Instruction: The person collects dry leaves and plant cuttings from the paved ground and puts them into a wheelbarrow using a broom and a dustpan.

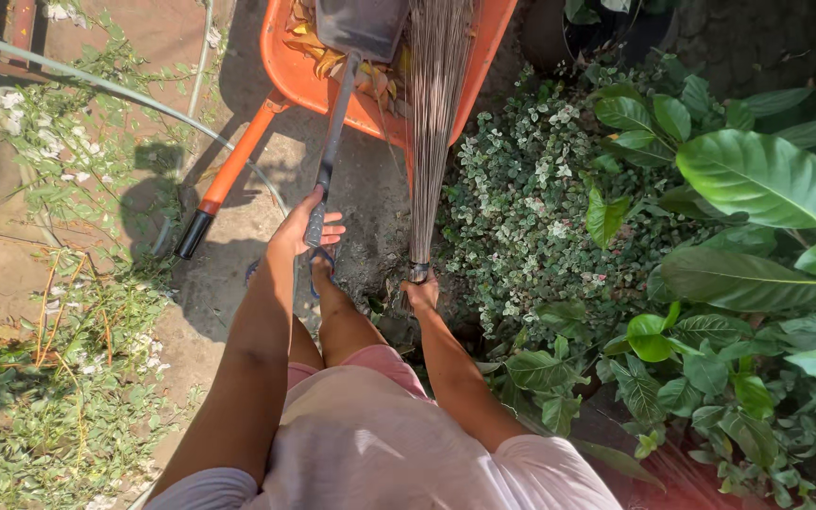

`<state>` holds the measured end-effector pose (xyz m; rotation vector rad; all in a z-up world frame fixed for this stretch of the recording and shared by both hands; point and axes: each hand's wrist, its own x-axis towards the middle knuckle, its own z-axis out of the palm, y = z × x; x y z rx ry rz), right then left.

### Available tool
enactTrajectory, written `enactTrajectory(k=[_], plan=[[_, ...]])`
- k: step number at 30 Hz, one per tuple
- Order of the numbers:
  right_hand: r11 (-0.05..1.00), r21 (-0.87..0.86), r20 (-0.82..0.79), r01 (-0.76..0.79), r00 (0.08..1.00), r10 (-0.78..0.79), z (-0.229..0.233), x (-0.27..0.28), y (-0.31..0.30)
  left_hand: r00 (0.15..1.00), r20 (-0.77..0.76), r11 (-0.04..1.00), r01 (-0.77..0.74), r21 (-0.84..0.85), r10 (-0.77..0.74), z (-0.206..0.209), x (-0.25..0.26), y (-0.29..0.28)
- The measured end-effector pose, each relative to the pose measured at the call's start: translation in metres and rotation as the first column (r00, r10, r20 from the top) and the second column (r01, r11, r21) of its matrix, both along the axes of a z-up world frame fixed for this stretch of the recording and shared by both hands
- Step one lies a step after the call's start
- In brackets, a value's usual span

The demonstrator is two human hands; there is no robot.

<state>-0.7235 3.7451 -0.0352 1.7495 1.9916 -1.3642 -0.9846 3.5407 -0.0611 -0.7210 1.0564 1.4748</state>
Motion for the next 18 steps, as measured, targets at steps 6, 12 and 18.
enactTrajectory(k=[6,12,18], plan=[[0.955,-0.296,-0.4,0.028,0.904,-0.151,0.026,-0.009,0.013,0.961,-0.261,0.993,-0.061,0.104,0.086,0.018,0.021,0.041],[0.959,-0.283,-0.511,0.005,0.845,-0.155,0.028,-0.068,0.011,0.682,-0.692,0.935,-0.034,-0.352,-0.236,0.104,0.082,-0.031],[0.942,-0.314,-0.609,-0.115,0.786,-0.107,0.044,-0.133,-0.038,0.372,-0.851,0.803,-0.333,-0.494,-0.37,0.138,0.15,-0.118]])
